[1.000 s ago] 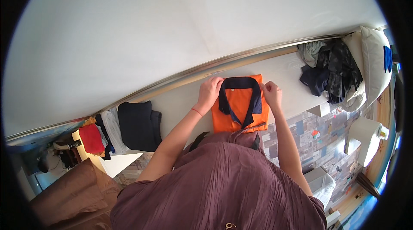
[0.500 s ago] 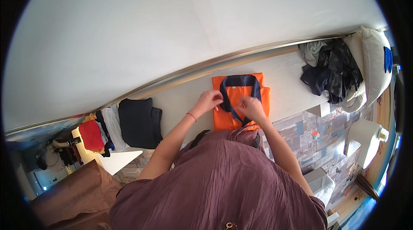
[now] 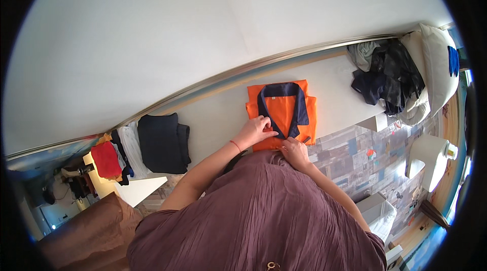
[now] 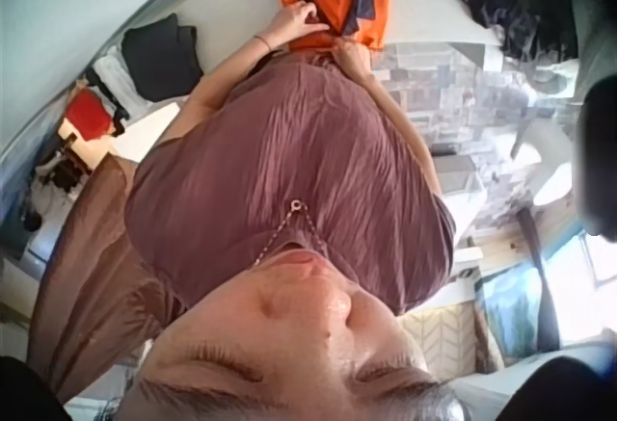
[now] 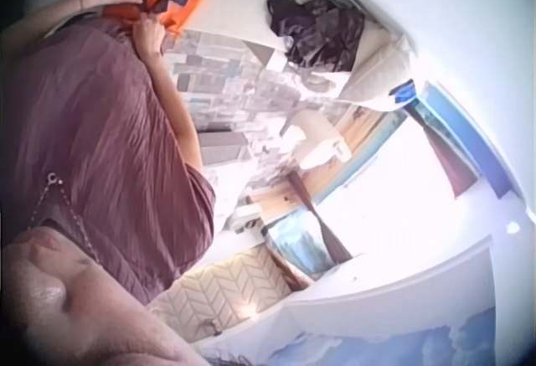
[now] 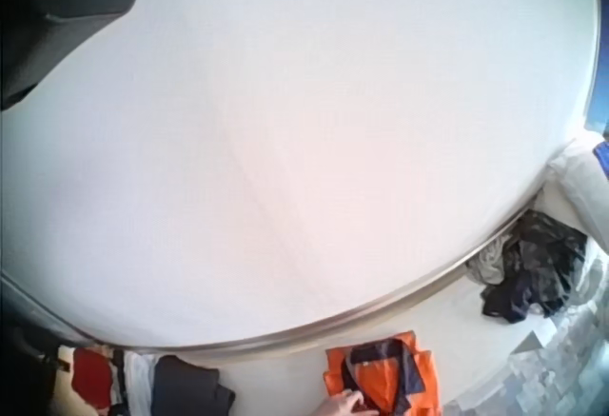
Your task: The person folds an orange shirt, a light green patterned shirt, and a pair of dark pants on a white countertop. Each item is smoothed and folded into a compact rectangle and placed in a stack.
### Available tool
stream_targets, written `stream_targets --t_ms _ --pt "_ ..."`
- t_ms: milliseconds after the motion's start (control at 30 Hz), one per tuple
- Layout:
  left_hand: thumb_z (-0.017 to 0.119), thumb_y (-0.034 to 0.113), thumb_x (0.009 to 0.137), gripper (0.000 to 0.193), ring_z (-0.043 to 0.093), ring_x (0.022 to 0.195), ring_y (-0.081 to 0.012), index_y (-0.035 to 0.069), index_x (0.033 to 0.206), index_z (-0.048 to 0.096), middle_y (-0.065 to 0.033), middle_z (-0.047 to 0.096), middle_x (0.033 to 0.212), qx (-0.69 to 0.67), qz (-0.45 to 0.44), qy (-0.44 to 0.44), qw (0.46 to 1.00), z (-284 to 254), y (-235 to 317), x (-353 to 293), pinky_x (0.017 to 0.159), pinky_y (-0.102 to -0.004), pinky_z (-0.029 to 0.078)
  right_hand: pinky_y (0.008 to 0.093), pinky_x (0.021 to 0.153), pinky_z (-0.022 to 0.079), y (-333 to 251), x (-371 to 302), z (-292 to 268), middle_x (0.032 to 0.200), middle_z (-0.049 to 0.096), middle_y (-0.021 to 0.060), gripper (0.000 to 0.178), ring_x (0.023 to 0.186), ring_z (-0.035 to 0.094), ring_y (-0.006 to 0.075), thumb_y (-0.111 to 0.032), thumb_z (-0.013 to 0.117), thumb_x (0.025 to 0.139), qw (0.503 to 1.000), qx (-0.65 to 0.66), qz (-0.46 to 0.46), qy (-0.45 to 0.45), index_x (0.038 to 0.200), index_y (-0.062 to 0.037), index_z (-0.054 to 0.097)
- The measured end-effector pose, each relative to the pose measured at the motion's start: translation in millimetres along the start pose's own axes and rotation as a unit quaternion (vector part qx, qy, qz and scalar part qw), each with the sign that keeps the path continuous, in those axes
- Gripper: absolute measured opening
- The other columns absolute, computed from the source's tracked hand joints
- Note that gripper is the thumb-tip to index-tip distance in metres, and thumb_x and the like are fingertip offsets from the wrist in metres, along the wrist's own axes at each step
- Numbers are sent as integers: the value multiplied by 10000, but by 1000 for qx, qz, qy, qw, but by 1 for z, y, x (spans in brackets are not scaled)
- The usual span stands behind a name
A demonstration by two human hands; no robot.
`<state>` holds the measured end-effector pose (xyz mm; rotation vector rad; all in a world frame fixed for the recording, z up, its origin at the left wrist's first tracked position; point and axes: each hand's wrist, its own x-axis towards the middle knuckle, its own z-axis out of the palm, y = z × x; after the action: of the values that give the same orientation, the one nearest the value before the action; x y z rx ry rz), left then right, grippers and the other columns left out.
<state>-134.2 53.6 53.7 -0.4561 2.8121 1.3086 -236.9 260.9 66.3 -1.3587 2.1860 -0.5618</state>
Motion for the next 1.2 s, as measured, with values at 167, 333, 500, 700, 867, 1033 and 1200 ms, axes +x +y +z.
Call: stream_targets --t_ms 167,333,500,700,867,1033,1200 --pt "799 473 789 580 649 750 -359 24 1004 502 -172 550 931 113 -39 25 992 23 12 -2 613 -442 551 448 684 553 8 -22 6 776 710 170 236 745 701 354 -263 726 857 981 89 168 -41 837 -30 693" --pt "794 482 787 616 660 717 -364 31 1037 458 -179 542 981 127 -55 54 989 39 8 -2 573 -442 550 405 645 541 17 -14 24 730 709 151 267 682 705 306 -290 725 875 966 151 196 74 853 -24 717" --pt "804 453 782 553 638 703 -327 57 986 476 -128 543 935 140 -74 74 985 42 16 -3 550 -425 528 364 632 542 21 4 44 703 709 132 275 636 703 243 -268 738 869 956 160 229 90 850 5 712" --pt "786 448 805 550 658 694 -306 54 1026 472 -131 519 956 135 -70 91 984 44 18 -12 542 -397 538 357 668 556 43 -6 32 725 720 146 383 707 726 239 -370 780 826 915 337 224 -1 824 7 711" --pt "788 356 825 411 639 704 -299 83 977 521 -85 538 936 96 -65 125 985 45 20 -22 558 -402 529 316 589 559 55 11 25 663 713 106 384 603 704 177 -341 785 853 920 264 285 47 757 20 698" --pt "751 237 880 248 695 707 -255 43 966 622 -97 643 918 7 -75 216 973 39 19 -36 568 -353 538 284 517 549 69 29 0 595 688 104 436 510 684 165 -364 797 844 937 220 262 -65 682 22 675" --pt "674 84 937 87 730 670 -207 0 958 663 -142 702 854 -131 -164 395 894 29 21 -50 584 -300 543 331 512 497 50 41 -44 578 645 109 441 521 647 195 -363 820 821 983 104 141 60 663 10 646"
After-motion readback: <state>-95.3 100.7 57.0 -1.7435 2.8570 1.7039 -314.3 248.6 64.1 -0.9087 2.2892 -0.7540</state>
